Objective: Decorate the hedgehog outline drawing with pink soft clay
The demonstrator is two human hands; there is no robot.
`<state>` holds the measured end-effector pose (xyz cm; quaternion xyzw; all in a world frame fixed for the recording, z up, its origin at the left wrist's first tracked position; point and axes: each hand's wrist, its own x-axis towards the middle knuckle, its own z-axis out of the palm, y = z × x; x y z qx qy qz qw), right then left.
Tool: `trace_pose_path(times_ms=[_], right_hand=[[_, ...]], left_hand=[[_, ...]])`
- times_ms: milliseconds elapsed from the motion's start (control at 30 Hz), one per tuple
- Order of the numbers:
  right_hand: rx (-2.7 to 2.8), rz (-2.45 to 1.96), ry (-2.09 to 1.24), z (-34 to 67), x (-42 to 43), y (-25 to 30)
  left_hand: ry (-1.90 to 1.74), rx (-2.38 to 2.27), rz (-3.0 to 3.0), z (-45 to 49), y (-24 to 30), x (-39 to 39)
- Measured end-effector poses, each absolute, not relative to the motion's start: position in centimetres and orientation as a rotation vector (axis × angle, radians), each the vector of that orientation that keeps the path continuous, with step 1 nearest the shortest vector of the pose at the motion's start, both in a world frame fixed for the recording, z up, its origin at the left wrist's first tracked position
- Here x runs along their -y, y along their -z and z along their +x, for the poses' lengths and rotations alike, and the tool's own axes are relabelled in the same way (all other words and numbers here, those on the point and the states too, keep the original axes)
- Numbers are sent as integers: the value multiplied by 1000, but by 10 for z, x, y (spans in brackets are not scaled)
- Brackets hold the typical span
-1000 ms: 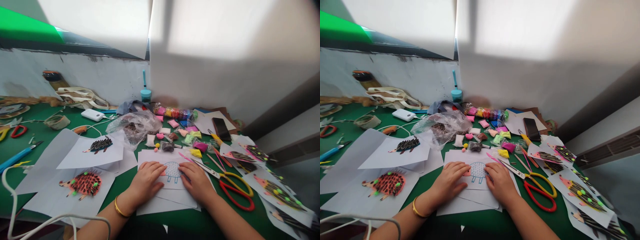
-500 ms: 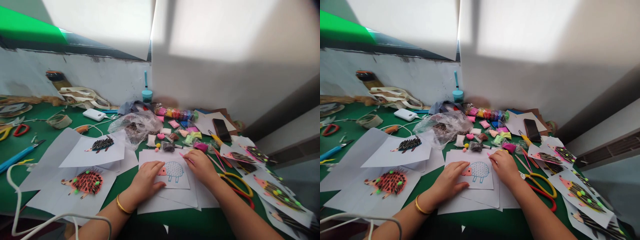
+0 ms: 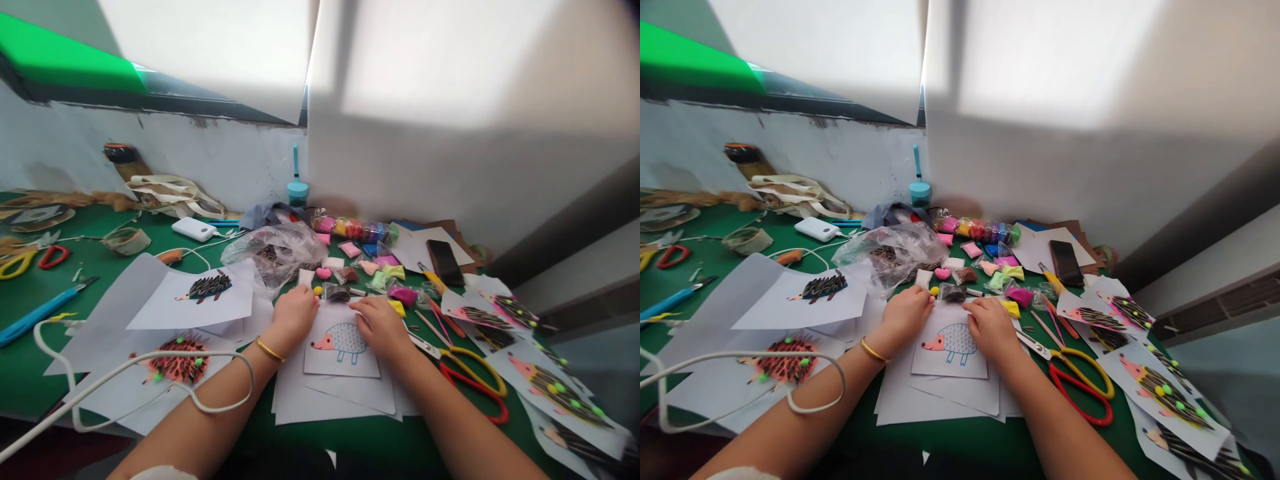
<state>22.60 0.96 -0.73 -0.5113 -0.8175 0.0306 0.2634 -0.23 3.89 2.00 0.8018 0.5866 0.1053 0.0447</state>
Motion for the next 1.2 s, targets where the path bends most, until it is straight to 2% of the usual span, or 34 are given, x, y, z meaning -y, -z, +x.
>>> trace_pose_path(times_ms=[267,367,467,567,1000,1200], right_hand=[[2080,-1228,-147,221,5,-1],[2076,-1115,-219,214,10,-6],[2076,-1059,-261,208,15,-10],[2058,-1062,-294,205,18,-14],[2080,-1053,-339,205,17,-8],[2049,-1029,-271,203,16,-9]], left_hand=[[-387,-1791,2439,3,-32,-33],[-579,-1476,2248,9,-34,-18],[-576,-1155,1815,14,-27,-8],[-590,-1046,1645,15,-17,-6],[-669,-1069,1613,14,-10,-3],[-705,-1106,1960,11,-11,-3]])
